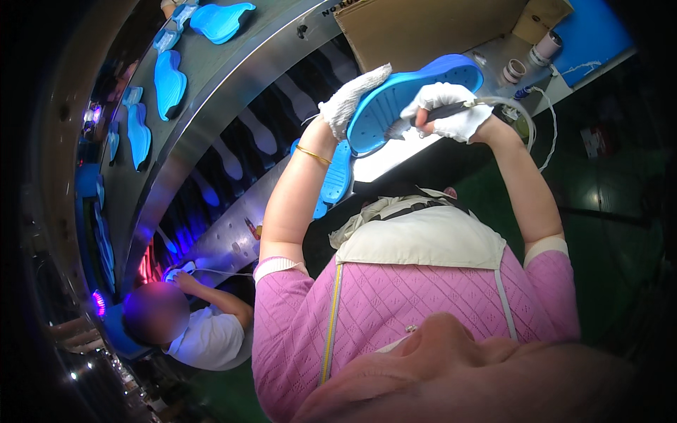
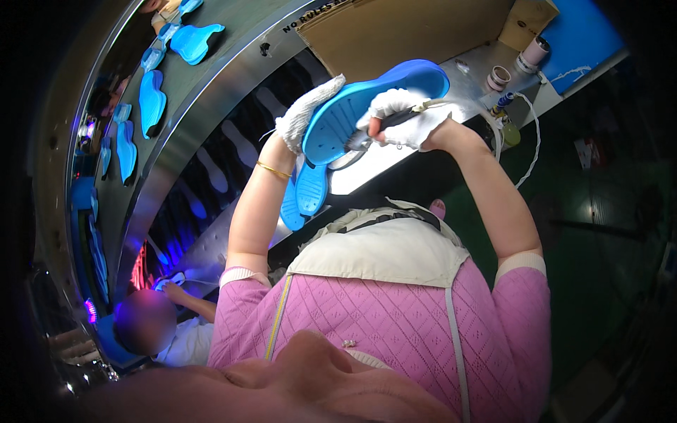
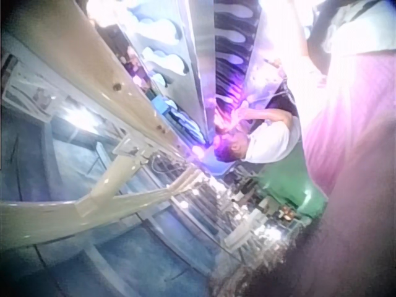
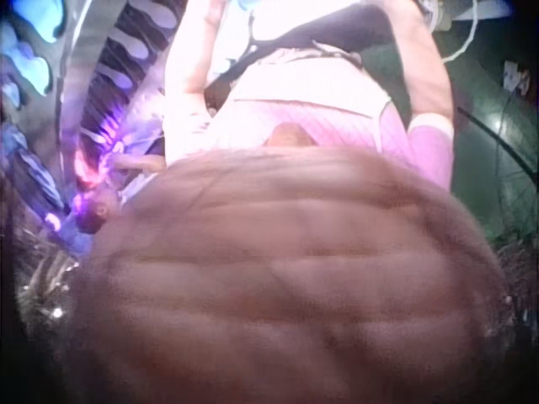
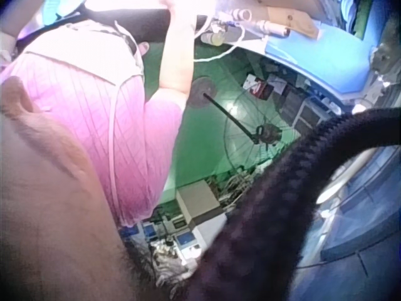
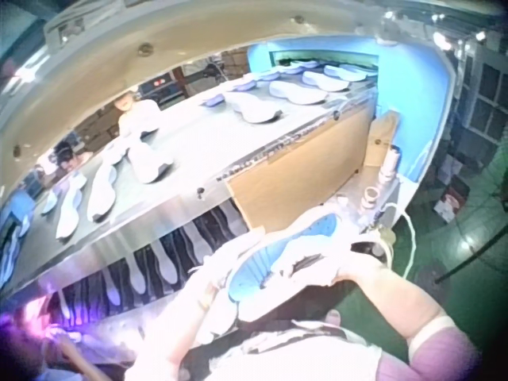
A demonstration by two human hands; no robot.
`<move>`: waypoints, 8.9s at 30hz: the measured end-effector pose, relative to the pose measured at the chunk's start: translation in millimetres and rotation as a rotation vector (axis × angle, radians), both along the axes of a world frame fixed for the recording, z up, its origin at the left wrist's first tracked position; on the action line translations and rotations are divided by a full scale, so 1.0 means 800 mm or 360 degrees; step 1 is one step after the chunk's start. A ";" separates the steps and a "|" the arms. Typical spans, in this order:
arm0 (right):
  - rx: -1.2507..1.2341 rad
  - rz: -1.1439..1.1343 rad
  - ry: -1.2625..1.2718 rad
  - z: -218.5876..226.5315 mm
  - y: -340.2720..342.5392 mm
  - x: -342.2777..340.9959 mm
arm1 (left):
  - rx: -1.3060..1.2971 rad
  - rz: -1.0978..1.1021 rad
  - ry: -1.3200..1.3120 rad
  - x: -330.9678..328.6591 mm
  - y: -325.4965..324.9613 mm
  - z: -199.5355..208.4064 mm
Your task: The person applies adhesive to shoe soles using a dispensing brush, picking up soles from the conveyor line, brushing adhesive across their surfaces, and placing them onto the workstation.
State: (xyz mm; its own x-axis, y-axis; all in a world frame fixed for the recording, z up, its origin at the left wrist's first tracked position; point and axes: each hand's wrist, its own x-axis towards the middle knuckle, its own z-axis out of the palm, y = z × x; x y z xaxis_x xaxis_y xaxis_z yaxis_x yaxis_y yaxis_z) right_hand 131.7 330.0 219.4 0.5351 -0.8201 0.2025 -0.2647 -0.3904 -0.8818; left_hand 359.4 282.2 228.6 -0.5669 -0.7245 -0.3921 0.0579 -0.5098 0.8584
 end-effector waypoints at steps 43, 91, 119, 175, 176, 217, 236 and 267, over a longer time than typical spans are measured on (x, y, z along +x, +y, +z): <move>-0.0699 -0.0830 -0.1256 0.013 -0.053 0.036 | 0.0144 0.0194 0.1226 0.026 0.052 -0.051; -0.0003 -0.0487 -0.1063 -0.026 -0.019 0.037 | -0.2713 0.1300 -0.0845 0.200 -0.049 0.105; -0.0412 -0.0395 -0.0800 0.001 0.015 0.173 | -0.0123 0.1063 0.1005 0.056 0.115 -0.074; 0.0757 0.0204 -0.1254 -0.039 0.057 0.155 | -0.0726 0.0819 0.1688 0.115 0.084 -0.052; 0.0653 -0.0002 -0.1237 -0.039 0.056 0.154 | -0.0764 0.0700 0.1737 0.118 0.082 -0.052; 0.0348 0.0376 -0.0524 -0.009 0.005 0.102 | -0.0353 0.0390 -0.0138 0.102 0.021 -0.013; 0.0244 -0.0342 -0.0668 -0.018 0.016 0.083 | 0.0438 0.0641 0.1286 0.119 0.067 -0.092; 0.0229 -0.0268 -0.0360 -0.019 0.058 0.116 | 0.0106 0.0932 0.1386 0.061 0.056 -0.084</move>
State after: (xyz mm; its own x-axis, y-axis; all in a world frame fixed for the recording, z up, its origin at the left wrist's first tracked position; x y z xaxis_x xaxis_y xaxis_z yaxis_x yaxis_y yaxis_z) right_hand 224.3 376.1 204.0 0.3441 -0.9223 0.1762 -0.1060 -0.2246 -0.9687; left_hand 408.3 327.3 161.5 -0.2400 -0.9685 -0.0666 0.8943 -0.2473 0.3728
